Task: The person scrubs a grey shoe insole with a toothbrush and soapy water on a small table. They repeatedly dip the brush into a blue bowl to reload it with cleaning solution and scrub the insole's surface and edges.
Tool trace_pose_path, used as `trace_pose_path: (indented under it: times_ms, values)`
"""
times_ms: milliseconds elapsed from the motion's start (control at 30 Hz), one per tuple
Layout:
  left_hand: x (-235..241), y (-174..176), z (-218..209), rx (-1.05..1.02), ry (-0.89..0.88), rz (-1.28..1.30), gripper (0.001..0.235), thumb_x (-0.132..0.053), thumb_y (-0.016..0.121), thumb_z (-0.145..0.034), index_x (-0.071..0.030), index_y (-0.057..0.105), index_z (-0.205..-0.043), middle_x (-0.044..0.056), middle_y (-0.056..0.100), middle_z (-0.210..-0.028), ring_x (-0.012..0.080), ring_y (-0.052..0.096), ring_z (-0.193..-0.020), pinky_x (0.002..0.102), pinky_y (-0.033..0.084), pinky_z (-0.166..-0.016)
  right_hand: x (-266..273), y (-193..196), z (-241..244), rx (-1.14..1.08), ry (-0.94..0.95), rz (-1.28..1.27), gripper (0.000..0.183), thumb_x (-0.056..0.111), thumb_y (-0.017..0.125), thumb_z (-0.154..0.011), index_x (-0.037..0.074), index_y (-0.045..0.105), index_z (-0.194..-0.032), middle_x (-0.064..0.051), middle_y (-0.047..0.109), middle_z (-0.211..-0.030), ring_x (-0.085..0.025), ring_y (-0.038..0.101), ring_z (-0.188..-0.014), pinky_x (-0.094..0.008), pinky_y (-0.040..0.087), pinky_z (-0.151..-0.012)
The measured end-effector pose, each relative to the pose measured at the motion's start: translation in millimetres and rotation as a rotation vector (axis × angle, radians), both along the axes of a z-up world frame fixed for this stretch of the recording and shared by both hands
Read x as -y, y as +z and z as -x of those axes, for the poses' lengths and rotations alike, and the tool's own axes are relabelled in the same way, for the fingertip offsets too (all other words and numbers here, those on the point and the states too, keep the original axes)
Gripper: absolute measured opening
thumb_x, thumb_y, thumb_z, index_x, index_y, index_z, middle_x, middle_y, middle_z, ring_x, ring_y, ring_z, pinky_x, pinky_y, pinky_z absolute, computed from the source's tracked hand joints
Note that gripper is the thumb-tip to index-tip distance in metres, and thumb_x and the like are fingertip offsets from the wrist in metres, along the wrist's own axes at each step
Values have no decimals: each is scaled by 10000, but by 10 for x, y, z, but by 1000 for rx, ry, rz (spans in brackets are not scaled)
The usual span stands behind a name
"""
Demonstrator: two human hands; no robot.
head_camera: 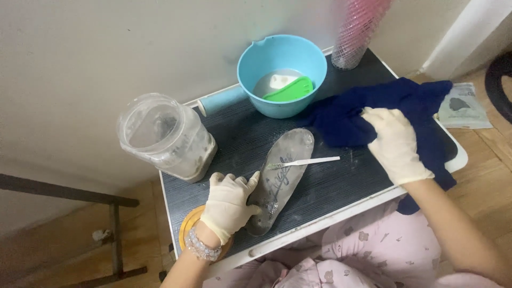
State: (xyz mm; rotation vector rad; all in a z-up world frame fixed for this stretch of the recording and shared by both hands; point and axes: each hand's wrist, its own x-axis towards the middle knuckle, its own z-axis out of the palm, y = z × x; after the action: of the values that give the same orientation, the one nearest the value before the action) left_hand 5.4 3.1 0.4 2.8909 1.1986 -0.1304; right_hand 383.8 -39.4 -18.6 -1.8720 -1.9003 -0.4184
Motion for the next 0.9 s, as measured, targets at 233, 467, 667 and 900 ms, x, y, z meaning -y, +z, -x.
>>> trace_pose_path:
  times_ms: [233,467,667,900]
  values:
    - [0,-24,32,85,-26,-34,848,-479,850,-661,-119,622,-1394,63,723,-950,294,608,-838,504,358,-916,-119,-234,-383,301,-77,-209,106,160,716,-815,127,639,-880,-28,589,-871,-228,577,-771,-338,471,-712]
    - [11,-31,20,26,-21,-55,836,-509,812,-703,-119,598,-1410,90,719,-961,310,614,-845,507,364,-900,92,48,-119,-95,156,-63,589,-137,584,-690,18,701,-1246,-104,687,-1246,-301,637,-1071,-363,514,-970]
    - [17,19,4,31,-1,-24,838,-494,832,-697,-118,598,-1409,93,728,-986,311,618,-885,514,351,-914,-80,117,-369,260,102,-146,171,63,648,-723,96,643,-891,-53,616,-855,-254,606,-769,-358,476,-691]
    - [7,-8,19,35,-9,-17,842,-478,833,-699,-106,592,-1416,91,718,-976,310,607,-878,510,349,-929,-362,1387,-402,-21,201,428,502,197,771,-768,79,686,-1249,-84,675,-1379,-269,659,-1195,-406,514,-1050]
